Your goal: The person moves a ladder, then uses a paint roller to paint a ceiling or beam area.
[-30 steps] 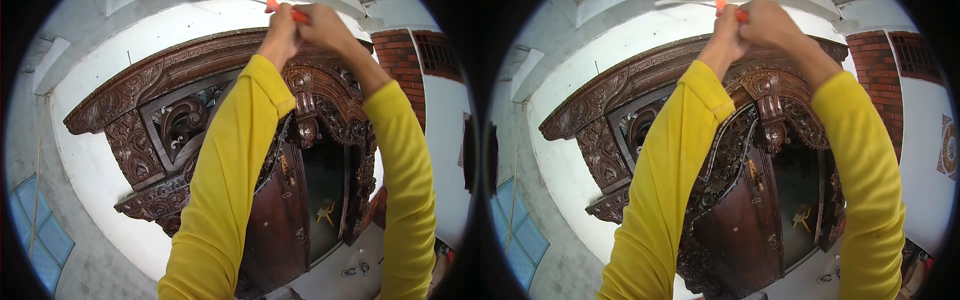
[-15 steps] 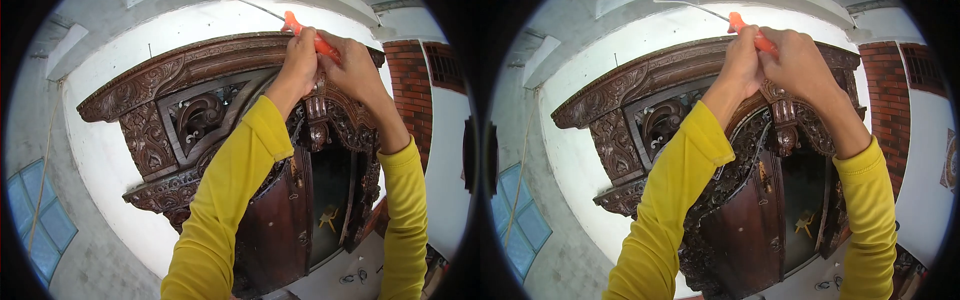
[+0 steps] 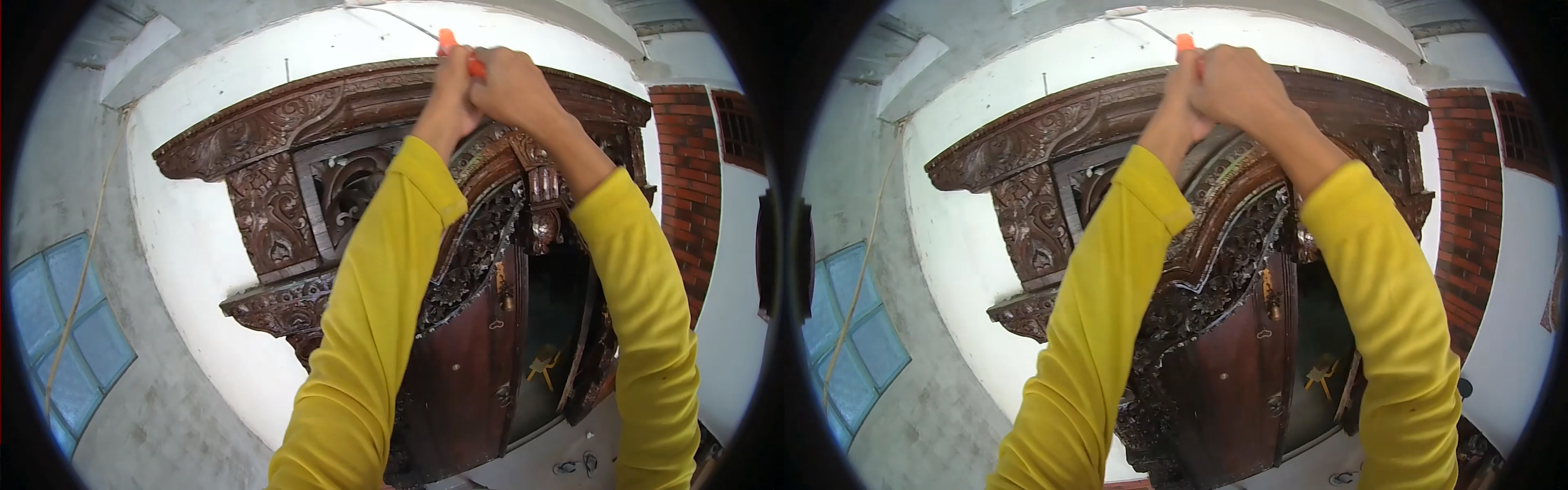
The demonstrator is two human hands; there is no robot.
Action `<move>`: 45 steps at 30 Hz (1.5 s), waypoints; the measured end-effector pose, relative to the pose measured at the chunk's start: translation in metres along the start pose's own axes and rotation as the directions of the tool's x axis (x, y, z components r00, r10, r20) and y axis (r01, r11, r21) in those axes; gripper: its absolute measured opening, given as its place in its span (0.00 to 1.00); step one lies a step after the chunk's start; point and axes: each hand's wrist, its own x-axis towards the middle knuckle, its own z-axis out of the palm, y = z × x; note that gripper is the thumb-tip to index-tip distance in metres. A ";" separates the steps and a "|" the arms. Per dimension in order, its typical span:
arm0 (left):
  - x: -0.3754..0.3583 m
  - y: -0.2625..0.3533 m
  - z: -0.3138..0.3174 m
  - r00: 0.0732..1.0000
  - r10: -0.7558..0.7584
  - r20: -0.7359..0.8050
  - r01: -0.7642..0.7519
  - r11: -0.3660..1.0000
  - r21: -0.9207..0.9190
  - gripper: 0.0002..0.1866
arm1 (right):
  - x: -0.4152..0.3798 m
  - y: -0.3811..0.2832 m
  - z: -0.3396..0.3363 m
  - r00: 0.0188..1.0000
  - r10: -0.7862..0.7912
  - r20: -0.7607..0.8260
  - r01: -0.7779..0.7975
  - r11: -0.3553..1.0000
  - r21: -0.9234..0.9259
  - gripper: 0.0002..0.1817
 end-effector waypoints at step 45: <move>-0.153 0.174 -0.094 0.982 0.137 0.130 -0.143 0.989 0.030 0.14 | -0.037 -0.230 0.012 0.956 -0.179 -0.232 0.240 0.932 0.271 0.10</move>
